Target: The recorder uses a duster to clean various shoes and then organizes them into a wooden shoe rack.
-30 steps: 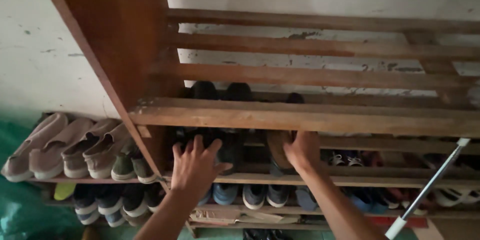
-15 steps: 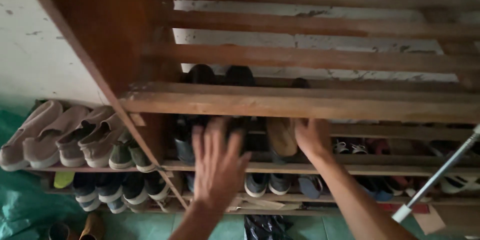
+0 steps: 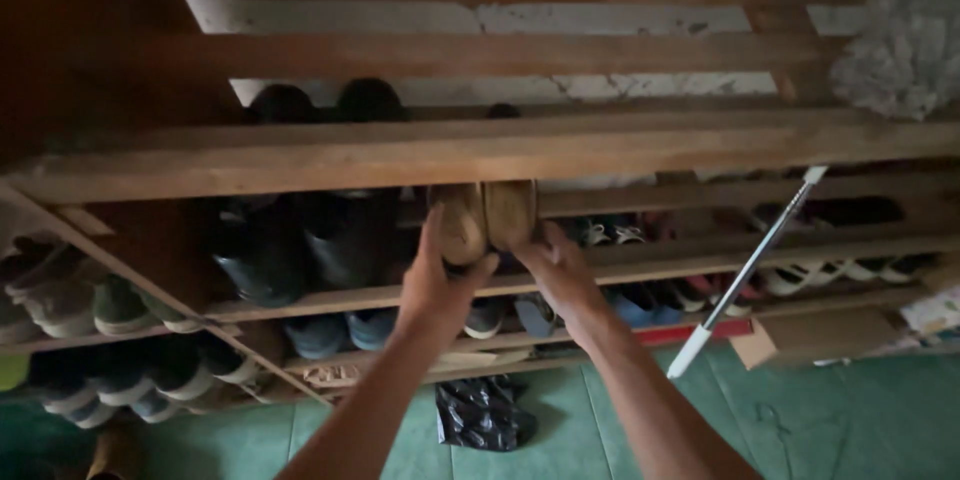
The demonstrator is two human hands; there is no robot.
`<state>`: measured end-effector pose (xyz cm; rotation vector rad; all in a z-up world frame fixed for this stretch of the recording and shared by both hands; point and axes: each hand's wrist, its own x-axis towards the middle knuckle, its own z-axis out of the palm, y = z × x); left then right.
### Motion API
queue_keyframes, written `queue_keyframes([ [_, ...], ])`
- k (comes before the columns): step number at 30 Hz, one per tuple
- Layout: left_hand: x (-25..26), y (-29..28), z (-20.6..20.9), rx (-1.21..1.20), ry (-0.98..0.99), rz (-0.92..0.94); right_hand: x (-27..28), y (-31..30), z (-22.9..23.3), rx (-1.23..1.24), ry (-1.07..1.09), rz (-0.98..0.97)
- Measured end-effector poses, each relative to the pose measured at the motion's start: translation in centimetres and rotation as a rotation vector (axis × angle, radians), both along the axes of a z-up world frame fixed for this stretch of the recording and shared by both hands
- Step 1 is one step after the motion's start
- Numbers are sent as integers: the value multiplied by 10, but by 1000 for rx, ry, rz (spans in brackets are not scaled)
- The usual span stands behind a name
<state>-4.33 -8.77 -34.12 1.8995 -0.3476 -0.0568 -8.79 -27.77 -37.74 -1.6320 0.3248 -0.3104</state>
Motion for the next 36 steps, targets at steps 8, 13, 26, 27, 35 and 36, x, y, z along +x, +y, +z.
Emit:
queue_keyframes([
  [8,-4,6,6,54,-106,62,-13,-1,1,115,-130,178],
  [13,2,17,4,60,-100,92,-15,2,-5,-48,-127,133],
  [26,6,31,23,229,-157,-52,-7,13,2,-78,-123,59],
  [27,3,33,25,231,-137,-52,-8,16,7,-74,-82,88],
  [35,14,34,8,182,-162,-68,-8,5,-2,-52,-59,171],
  [36,14,34,7,172,-162,-65,-6,2,-11,10,-79,208],
])
